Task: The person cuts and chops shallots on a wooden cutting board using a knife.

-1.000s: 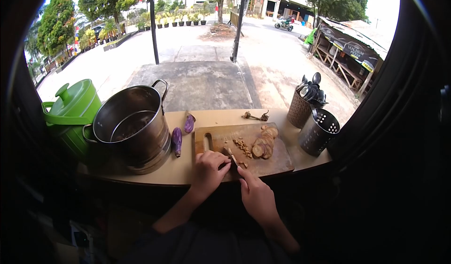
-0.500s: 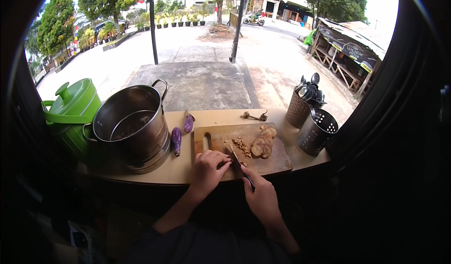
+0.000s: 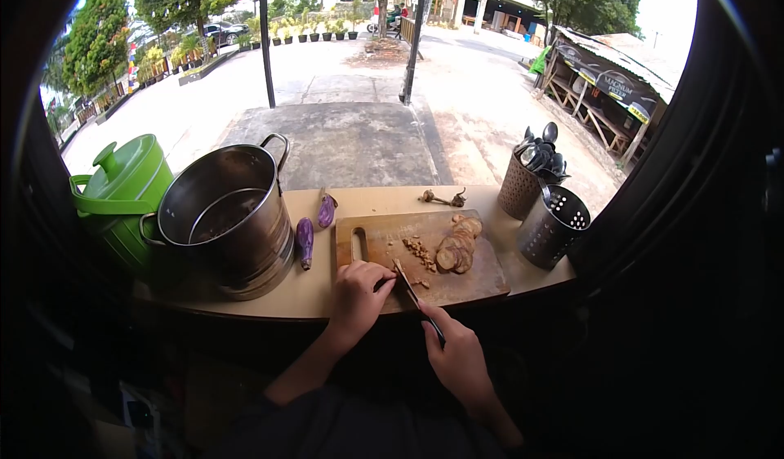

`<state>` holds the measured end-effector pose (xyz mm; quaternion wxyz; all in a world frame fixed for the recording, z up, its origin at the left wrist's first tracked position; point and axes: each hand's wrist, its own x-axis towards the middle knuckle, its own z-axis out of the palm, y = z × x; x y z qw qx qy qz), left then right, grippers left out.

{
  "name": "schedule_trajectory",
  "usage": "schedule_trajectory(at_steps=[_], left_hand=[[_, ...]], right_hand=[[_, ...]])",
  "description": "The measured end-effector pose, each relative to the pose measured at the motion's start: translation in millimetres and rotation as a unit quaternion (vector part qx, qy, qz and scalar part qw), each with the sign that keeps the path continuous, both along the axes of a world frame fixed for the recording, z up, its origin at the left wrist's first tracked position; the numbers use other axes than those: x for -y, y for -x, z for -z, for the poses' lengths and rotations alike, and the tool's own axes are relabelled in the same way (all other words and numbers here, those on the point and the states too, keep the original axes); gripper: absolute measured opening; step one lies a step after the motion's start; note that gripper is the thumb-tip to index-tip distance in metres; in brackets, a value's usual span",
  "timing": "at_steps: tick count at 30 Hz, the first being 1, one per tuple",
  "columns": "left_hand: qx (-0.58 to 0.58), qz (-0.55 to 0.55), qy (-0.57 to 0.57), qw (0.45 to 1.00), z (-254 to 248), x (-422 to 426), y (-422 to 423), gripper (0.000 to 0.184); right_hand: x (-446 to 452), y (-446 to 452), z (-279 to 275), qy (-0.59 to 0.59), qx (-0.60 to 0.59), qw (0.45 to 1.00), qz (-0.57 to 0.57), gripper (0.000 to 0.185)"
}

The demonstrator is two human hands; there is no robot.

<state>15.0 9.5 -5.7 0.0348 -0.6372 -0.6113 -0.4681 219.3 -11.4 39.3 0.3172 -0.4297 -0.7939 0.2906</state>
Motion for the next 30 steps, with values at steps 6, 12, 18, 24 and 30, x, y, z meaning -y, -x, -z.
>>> schedule_trajectory(at_steps=[6, 12, 18, 24, 30], left_hand=[[0.003, 0.010, -0.005, 1.000, 0, 0, 1, 0.009], [0.007, 0.017, 0.000, 1.000, 0, -1, 1, 0.010], [-0.002, 0.013, 0.003, 1.000, 3, -2, 2, 0.010], [-0.005, 0.014, 0.007, 1.000, -2, 0, 1, 0.009], [0.008, 0.019, 0.001, 1.000, -4, 0, 1, 0.010]], right_hand=[[-12, 17, 6, -0.052, -0.004, 0.999, -0.003, 0.035], [-25, 36, -4, -0.006, 0.032, 0.999, 0.002, 0.033], [-31, 41, -6, -0.007, 0.052, 0.999, 0.004, 0.031], [-21, 30, -13, 0.017, 0.078, 0.997, 0.004, 0.030], [-5, 6, -5, 0.010, 0.058, 0.998, 0.004, 0.033]])
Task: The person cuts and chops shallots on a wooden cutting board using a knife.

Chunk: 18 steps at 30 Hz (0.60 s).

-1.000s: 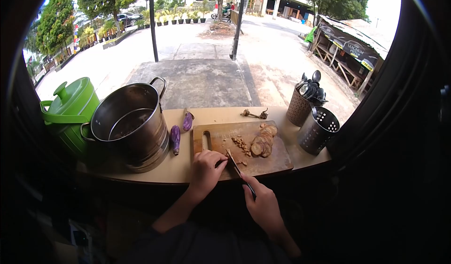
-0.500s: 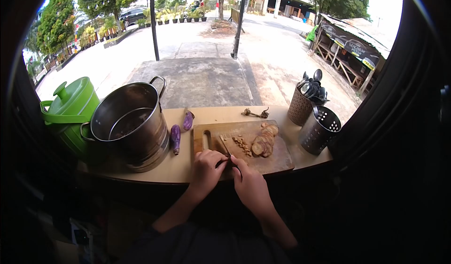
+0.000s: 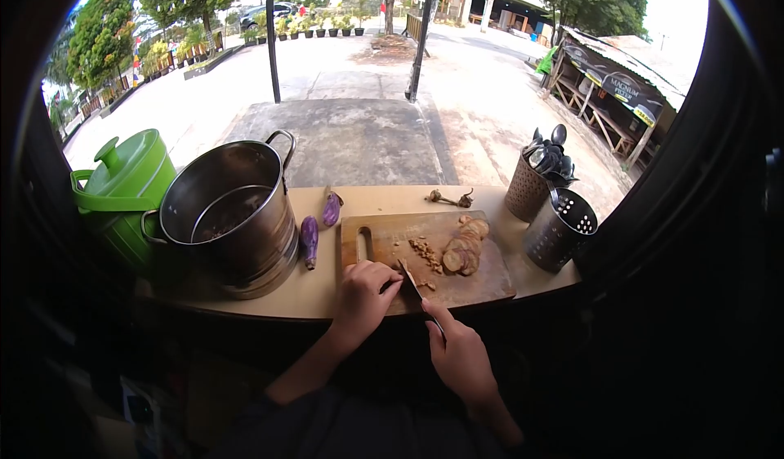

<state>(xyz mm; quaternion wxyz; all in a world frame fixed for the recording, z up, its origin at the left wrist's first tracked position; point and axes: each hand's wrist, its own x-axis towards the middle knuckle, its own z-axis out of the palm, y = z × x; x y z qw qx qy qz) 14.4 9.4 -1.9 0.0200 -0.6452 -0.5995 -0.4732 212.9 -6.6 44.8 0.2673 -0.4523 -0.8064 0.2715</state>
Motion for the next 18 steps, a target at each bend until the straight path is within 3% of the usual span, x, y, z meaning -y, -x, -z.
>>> schedule_trajectory(at_steps=[12, 14, 18], left_hand=[[0.003, 0.005, -0.021, 1.000, 6, -4, 1, 0.009], [0.007, 0.007, -0.016, 1.000, 3, -3, 0, 0.010], [0.010, 0.004, -0.003, 1.000, 2, -2, -1, 0.011]], right_hand=[[-18, 18, -3, 0.003, 0.005, 1.000, 0.010, 0.031], [-25, 13, 6, 0.044, -0.098, 0.994, 0.019, 0.031], [-18, 0, -6, 0.075, -0.077, 0.994, 0.030, 0.031]])
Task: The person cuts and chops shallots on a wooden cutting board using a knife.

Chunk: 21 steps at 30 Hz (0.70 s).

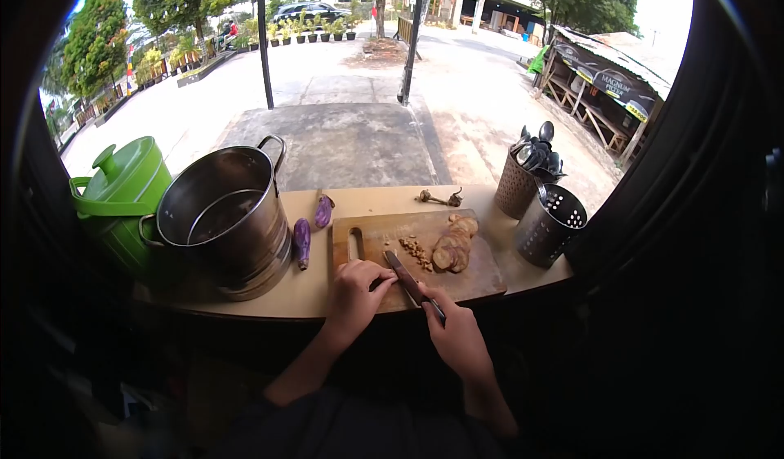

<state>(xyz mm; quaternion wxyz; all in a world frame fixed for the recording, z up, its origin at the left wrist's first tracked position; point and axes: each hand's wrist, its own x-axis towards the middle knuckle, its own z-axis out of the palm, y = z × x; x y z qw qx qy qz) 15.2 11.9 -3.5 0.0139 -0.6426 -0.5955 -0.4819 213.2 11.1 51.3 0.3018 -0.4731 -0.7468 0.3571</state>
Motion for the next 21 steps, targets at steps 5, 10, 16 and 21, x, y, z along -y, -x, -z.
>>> schedule_trajectory(at_steps=[5, 10, 16, 21], left_hand=[[0.013, -0.009, 0.011, 1.000, -2, 0, 0, 0.014], [0.035, -0.030, 0.015, 0.999, -2, -1, 0, 0.017], [0.021, -0.036, 0.018, 0.999, 3, 0, 2, 0.016], [0.005, -0.025, 0.012, 1.000, 7, 0, 5, 0.014]], right_hand=[[8, -4, 1, -0.071, 0.032, 0.997, -0.001, 0.032], [9, 1, 3, -0.085, 0.066, 0.994, 0.002, 0.033], [7, 11, 6, -0.133, 0.116, 0.984, -0.008, 0.035], [5, 20, 7, -0.146, 0.165, 0.975, -0.015, 0.037]])
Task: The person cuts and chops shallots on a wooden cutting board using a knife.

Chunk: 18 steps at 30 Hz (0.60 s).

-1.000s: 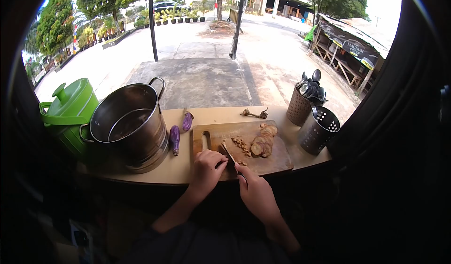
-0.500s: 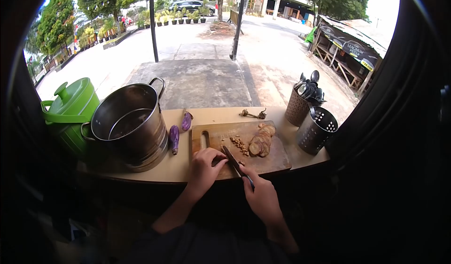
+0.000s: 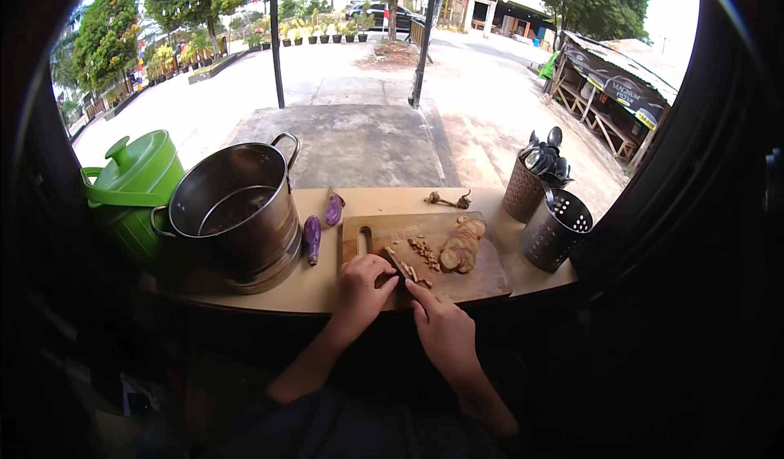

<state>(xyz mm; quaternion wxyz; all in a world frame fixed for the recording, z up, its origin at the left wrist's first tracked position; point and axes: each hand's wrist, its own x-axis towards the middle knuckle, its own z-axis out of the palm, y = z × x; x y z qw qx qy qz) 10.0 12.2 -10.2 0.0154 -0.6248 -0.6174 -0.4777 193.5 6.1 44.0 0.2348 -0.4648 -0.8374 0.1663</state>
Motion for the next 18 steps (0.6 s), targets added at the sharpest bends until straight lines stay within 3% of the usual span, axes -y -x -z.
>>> schedule_trajectory(at_steps=[6, 8, 13, 16, 18], left_hand=[[0.001, -0.003, 0.008, 1.000, -4, 0, -2, 0.015], [0.007, -0.007, 0.013, 1.000, -3, 0, -3, 0.018], [0.025, -0.018, 0.007, 0.999, -10, 1, -6, 0.035], [-0.039, -0.022, -0.007, 0.999, -15, 2, -7, 0.040], [-0.084, -0.005, 0.046, 0.995, -15, 4, -6, 0.036]], right_hand=[[-3, -3, 5, 0.023, -0.066, 0.997, 0.014, 0.035], [-3, -8, 5, 0.025, -0.150, 0.988, -0.012, 0.036], [1, -24, 1, -0.017, -0.137, 0.990, 0.014, 0.035], [9, -34, -5, -0.018, -0.096, 0.995, 0.024, 0.033], [11, -37, -3, -0.021, -0.079, 0.996, 0.024, 0.032]])
